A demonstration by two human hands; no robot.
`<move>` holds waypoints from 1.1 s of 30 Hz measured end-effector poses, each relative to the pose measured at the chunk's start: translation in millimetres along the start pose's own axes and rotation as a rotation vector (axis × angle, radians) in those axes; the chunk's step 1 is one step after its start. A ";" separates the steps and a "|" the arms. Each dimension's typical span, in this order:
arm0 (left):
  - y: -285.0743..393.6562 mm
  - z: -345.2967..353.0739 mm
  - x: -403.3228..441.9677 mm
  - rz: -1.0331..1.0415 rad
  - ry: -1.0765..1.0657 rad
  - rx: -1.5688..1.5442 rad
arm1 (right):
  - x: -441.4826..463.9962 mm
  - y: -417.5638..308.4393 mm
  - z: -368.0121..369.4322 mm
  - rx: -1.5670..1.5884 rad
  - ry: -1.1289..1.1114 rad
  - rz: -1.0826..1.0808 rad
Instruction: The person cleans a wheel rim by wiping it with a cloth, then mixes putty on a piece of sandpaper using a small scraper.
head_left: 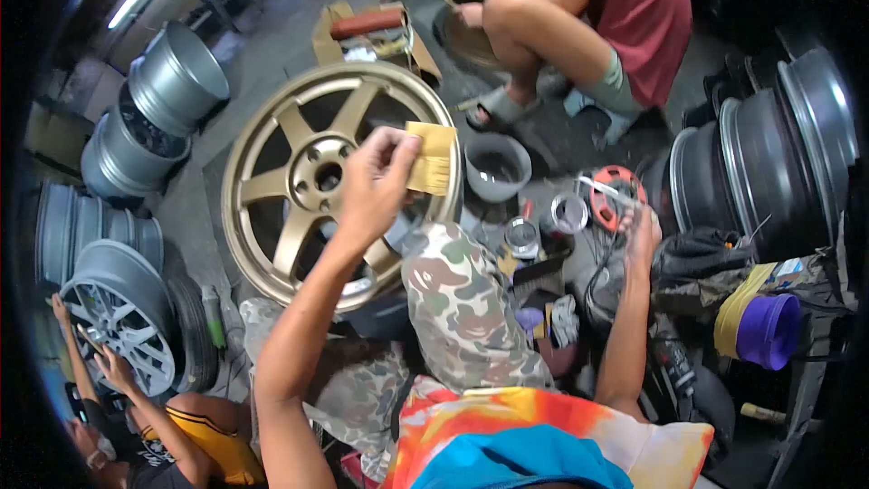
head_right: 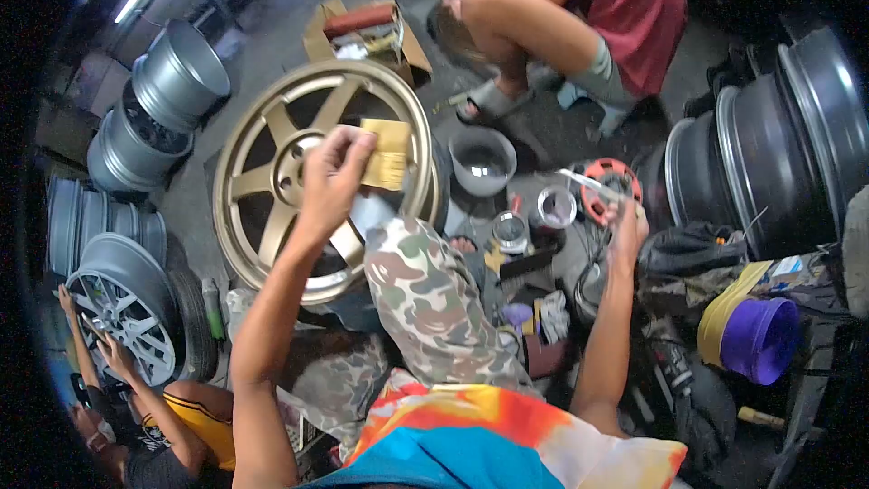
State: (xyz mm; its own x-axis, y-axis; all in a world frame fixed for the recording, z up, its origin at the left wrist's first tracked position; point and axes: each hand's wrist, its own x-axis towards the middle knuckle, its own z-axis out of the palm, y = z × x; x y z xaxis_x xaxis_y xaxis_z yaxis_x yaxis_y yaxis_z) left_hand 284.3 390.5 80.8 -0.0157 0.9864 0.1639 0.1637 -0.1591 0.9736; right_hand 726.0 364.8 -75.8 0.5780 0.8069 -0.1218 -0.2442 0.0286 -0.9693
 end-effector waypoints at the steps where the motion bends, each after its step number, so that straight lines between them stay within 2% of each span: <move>1: -2.4 6.5 8.9 -0.022 -0.001 -0.019 | -5.9 -10.0 6.8 0.097 0.024 0.018; 3: -15.3 19.4 27.6 0.055 -0.006 0.003 | -17.4 -32.4 21.4 0.240 -0.018 0.032; 5: -4.0 34.0 33.1 0.030 -0.009 -0.084 | -41.5 -65.2 46.2 0.294 -0.056 0.013; 7: 8.0 42.6 37.7 0.074 -0.057 -0.091 | -61.4 -92.3 71.0 0.386 -0.229 0.017; 9: 17.3 46.1 40.2 0.077 -0.074 -0.081 | -78.5 -109.0 92.8 0.396 -0.273 0.002; 11: 21.6 47.9 37.6 0.200 -0.091 -0.039 | -89.2 -120.2 108.5 0.414 -0.400 -0.009; 13: 38.6 44.1 26.2 0.131 -0.103 -0.095 | -103.4 -131.7 124.2 0.463 -0.455 0.026; 19: 51.7 22.0 3.1 0.127 -0.090 -0.118 | -129.0 -137.4 151.2 0.414 -0.539 0.056; 22: 53.7 12.4 -4.9 0.122 -0.108 -0.186 | -136.3 -134.3 159.0 0.311 -0.558 -0.018; 25: 53.0 -0.7 -10.4 0.207 -0.078 -0.086 | -141.2 -126.7 166.0 0.209 -0.599 -0.270; 27: 52.7 -10.5 -16.0 0.150 -0.066 -0.105 | -153.4 -129.0 168.0 0.099 -0.617 -0.341; 29: 50.8 -21.0 -23.4 -0.009 -0.131 -0.239 | -162.2 -127.6 168.6 -0.009 -0.643 -0.411; 31: 47.9 -33.3 -30.3 -0.080 -0.133 -0.255 | -167.6 -122.8 169.3 -0.308 -0.721 -0.760; 33: 38.1 -42.7 -36.7 -0.094 -0.146 -0.270 | -179.1 -119.0 175.0 -0.465 -0.789 -0.808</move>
State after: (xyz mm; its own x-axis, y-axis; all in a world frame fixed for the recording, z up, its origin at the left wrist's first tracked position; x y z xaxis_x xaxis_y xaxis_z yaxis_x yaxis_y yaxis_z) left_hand 249.0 346.5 118.7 0.1266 0.9898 0.0653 -0.0998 -0.0528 0.9936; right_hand 515.3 320.2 98.7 -0.2362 0.7957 0.5577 0.3621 0.6047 -0.7094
